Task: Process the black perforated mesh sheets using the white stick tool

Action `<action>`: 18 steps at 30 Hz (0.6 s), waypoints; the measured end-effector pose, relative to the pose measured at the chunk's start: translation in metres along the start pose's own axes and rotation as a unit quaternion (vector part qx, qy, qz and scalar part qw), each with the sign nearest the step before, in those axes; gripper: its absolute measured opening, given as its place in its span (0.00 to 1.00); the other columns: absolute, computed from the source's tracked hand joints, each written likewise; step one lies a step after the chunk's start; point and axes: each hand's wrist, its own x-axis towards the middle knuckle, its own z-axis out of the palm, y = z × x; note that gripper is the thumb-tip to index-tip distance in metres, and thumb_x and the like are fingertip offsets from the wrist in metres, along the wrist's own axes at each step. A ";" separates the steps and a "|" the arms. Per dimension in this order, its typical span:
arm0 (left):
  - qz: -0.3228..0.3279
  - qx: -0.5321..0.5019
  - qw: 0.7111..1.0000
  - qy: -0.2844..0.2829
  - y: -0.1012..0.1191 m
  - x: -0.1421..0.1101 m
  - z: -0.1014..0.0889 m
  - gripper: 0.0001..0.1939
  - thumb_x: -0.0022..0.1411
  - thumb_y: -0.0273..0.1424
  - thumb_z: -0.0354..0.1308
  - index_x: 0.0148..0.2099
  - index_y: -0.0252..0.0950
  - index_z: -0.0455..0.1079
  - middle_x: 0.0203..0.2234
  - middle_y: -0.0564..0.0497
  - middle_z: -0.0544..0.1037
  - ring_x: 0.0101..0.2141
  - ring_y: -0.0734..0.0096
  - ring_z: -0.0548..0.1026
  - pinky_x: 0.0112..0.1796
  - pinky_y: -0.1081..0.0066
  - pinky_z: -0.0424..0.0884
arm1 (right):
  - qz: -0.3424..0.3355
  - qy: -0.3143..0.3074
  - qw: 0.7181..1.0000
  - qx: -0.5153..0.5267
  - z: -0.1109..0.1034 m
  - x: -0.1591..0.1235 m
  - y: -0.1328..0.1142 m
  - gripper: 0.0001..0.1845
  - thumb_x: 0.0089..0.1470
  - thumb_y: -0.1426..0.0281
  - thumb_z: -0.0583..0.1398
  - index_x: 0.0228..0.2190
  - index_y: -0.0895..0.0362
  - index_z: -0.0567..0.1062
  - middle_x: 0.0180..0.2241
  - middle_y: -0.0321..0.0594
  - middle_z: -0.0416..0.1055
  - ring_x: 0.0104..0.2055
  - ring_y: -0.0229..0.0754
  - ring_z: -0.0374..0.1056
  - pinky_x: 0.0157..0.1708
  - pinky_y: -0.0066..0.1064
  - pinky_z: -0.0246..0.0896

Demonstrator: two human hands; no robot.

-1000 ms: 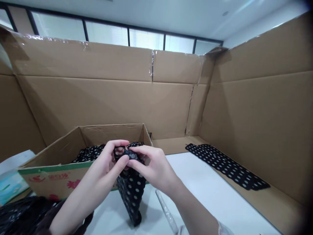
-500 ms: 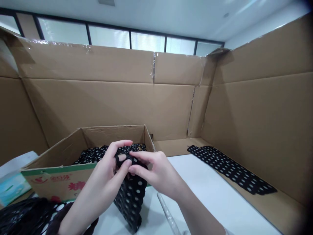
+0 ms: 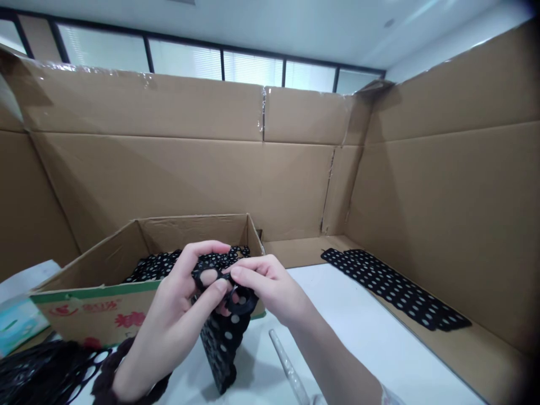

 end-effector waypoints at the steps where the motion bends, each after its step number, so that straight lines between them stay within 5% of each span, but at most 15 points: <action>1: 0.002 0.002 1.000 -0.001 0.000 -0.001 0.000 0.19 0.58 0.38 0.56 0.50 0.42 0.60 0.20 0.56 0.72 0.25 0.70 0.73 0.26 0.76 0.70 | 0.004 -0.019 1.000 0.000 -0.003 0.000 -0.001 0.13 0.54 0.65 0.57 0.23 0.61 0.74 0.20 0.34 0.67 0.24 0.33 0.64 0.28 0.26 0.60; 5: 0.035 0.066 0.996 -0.054 -0.007 0.001 -0.005 0.19 0.60 0.39 0.54 0.52 0.42 0.59 0.26 0.53 0.75 0.29 0.66 0.75 0.29 0.72 0.72 | 0.001 -0.073 0.992 -0.102 -0.012 -0.008 -0.009 0.14 0.57 0.65 0.55 0.33 0.60 0.78 0.26 0.38 0.73 0.28 0.36 0.68 0.30 0.27 0.63; 9: 0.082 0.189 0.977 -0.051 -0.015 0.007 -0.007 0.19 0.63 0.39 0.49 0.54 0.42 0.58 0.27 0.53 0.74 0.24 0.70 0.72 0.23 0.75 0.65 | -0.062 0.020 0.958 -0.279 -0.007 -0.015 -0.013 0.15 0.58 0.67 0.56 0.45 0.54 0.75 0.40 0.39 0.77 0.38 0.39 0.71 0.36 0.29 0.64; 13: 0.107 0.241 0.964 0.034 -0.016 0.008 -0.006 0.17 0.65 0.41 0.47 0.54 0.44 0.61 0.25 0.56 0.73 0.16 0.76 0.64 0.19 0.76 0.59 | -0.090 0.075 0.937 -0.329 0.001 -0.014 -0.012 0.13 0.58 0.67 0.55 0.43 0.53 0.76 0.37 0.37 0.77 0.36 0.39 0.71 0.35 0.29 0.63; 18: 0.118 0.385 0.916 0.001 -0.020 -0.002 -0.022 0.19 0.65 0.45 0.45 0.57 0.54 0.62 0.31 0.55 0.78 0.22 0.70 0.72 0.22 0.74 0.64 | -0.140 0.123 0.918 -0.350 -0.002 -0.012 -0.010 0.11 0.56 0.73 0.57 0.41 0.55 0.75 0.40 0.37 0.76 0.41 0.38 0.71 0.42 0.29 0.63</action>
